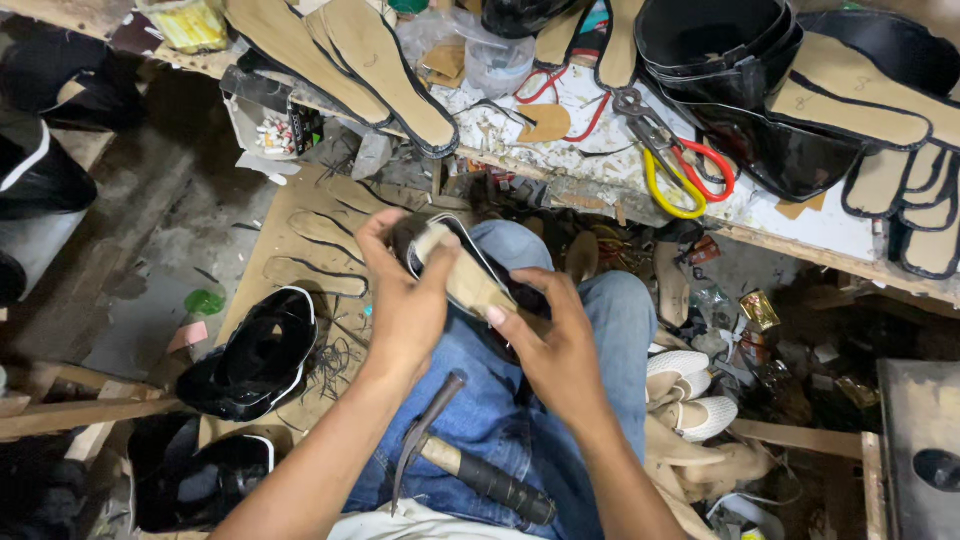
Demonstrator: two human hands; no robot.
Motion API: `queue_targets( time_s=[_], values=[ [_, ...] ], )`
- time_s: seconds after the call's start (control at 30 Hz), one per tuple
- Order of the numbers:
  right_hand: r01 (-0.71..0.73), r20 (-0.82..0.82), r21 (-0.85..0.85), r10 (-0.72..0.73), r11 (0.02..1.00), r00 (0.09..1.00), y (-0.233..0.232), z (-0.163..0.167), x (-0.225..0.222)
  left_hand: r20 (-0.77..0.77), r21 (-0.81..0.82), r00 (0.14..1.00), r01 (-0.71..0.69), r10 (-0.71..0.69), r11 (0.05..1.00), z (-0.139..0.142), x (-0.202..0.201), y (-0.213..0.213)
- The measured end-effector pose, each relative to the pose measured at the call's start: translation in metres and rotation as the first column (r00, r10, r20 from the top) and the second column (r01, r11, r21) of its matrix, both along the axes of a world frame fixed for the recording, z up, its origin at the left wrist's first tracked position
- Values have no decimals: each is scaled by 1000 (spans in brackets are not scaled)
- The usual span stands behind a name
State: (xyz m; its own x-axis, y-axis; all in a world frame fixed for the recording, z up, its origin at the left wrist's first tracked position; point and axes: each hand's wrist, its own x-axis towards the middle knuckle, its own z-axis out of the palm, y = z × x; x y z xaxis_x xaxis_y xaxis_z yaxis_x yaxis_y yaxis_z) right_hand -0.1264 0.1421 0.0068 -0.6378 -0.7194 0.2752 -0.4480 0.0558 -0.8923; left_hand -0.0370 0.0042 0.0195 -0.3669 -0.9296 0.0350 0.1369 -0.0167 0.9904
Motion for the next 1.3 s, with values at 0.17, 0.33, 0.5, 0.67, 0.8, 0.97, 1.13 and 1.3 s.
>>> queue_targets(
  time_s=[0.17, 0.33, 0.5, 0.67, 0.8, 0.97, 1.13, 1.3],
  values=[
    [119, -208, -42, -125, 992, 970, -19, -12, -2, 137, -216, 991, 25, 5, 976, -16, 5, -3],
    [198, -203, -14, -196, 980, 959, -21, -2, -4, 172, -436, 985, 54, 24, 899, -18, 1, -5],
    [1, -231, 33, 7, 999, 973, -8, -1, -50, 103, -168, 994, 47, -30, 985, -15, -5, -4],
    [394, -652, -36, -320, 919, 688, -7, -7, -147, -42, 36, 993, 116, -114, 993, -11, 13, -1],
    [473, -761, 177, -185, 863, 622, -27, -11, -214, 130, -195, 985, 139, -115, 971, -10, 33, -8],
    [545, -844, 209, -131, 812, 519, -61, -20, -238, 116, -326, 993, 30, 8, 945, -20, 18, -16],
    [438, -751, 174, -169, 882, 638, -58, -11, -248, 78, -258, 991, -89, 113, 962, -23, 0, -18],
    [109, -168, -115, -127, 987, 978, -11, 17, -200, 136, -284, 981, -98, 141, 954, -14, -4, -20]
  ],
)
